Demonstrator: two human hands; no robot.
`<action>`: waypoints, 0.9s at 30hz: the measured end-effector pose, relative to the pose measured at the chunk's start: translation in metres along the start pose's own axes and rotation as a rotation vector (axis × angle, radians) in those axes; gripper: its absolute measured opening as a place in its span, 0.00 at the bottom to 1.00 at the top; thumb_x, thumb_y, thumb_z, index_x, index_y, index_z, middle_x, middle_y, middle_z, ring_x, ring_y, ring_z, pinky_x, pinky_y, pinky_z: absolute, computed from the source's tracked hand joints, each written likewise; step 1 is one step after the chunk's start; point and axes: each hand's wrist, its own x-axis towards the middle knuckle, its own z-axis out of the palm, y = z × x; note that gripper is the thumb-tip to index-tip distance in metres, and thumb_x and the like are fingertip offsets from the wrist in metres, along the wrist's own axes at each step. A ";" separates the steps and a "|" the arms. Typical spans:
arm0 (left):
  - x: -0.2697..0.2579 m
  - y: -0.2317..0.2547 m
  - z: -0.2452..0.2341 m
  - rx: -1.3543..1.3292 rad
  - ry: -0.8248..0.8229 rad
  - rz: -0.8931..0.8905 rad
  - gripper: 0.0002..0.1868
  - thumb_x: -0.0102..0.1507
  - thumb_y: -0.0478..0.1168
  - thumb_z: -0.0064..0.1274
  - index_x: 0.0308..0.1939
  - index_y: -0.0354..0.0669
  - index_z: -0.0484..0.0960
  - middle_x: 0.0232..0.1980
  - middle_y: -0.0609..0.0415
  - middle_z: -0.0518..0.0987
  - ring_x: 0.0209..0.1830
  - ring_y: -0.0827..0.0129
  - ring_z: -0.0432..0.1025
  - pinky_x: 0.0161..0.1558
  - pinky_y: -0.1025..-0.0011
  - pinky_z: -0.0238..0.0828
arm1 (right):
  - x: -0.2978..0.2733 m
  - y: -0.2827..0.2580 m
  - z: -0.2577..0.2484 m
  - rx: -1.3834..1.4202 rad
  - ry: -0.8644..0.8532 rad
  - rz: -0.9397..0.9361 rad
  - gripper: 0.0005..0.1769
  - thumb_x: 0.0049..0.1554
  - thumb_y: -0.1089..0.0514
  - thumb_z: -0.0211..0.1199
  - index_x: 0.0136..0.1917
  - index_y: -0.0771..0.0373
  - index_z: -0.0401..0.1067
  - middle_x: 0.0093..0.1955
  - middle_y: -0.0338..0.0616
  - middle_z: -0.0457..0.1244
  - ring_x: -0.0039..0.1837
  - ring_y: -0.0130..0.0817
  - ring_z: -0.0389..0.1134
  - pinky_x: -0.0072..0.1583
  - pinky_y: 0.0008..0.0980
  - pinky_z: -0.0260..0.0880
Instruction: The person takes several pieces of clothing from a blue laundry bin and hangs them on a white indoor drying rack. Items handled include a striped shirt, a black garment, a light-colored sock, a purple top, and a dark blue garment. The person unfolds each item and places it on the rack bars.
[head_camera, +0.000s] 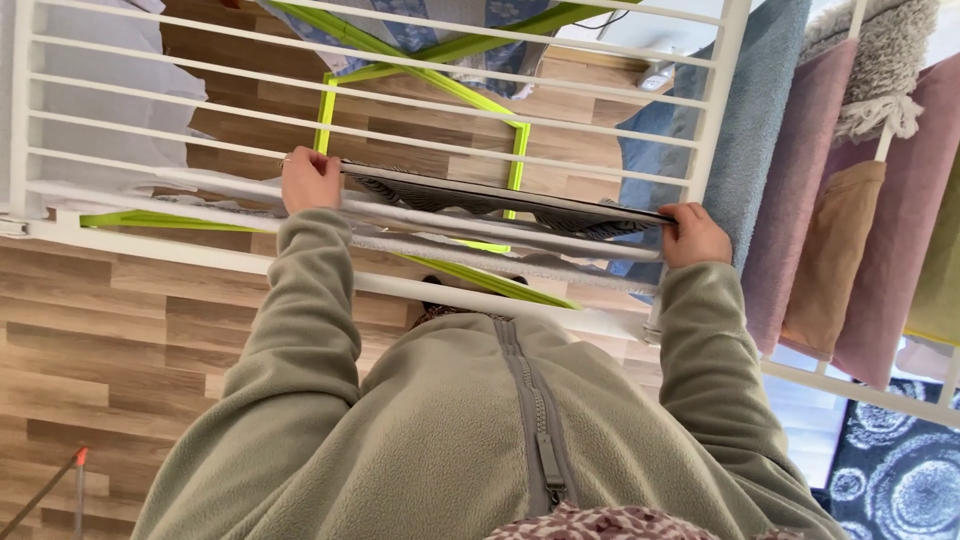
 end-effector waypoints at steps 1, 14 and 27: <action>-0.006 0.004 -0.003 0.009 0.053 0.073 0.11 0.60 0.52 0.65 0.37 0.57 0.79 0.40 0.61 0.74 0.44 0.58 0.78 0.48 0.59 0.76 | 0.000 -0.004 -0.005 0.015 -0.006 -0.007 0.12 0.64 0.52 0.62 0.61 0.43 0.74 0.58 0.32 0.65 0.57 0.42 0.73 0.57 0.44 0.77; -0.097 0.070 0.036 0.125 0.041 0.734 0.26 0.68 0.53 0.56 0.70 0.61 0.75 0.75 0.52 0.68 0.76 0.48 0.59 0.68 0.41 0.57 | -0.014 -0.025 -0.006 0.129 0.199 0.080 0.07 0.61 0.53 0.63 0.54 0.46 0.75 0.58 0.28 0.57 0.49 0.45 0.74 0.51 0.45 0.80; -0.123 0.093 0.066 0.159 -0.027 0.663 0.33 0.67 0.56 0.56 0.74 0.57 0.68 0.77 0.51 0.62 0.79 0.44 0.51 0.68 0.34 0.54 | -0.021 -0.024 -0.011 0.272 0.201 0.260 0.13 0.58 0.55 0.65 0.54 0.52 0.65 0.51 0.35 0.56 0.45 0.49 0.73 0.47 0.48 0.80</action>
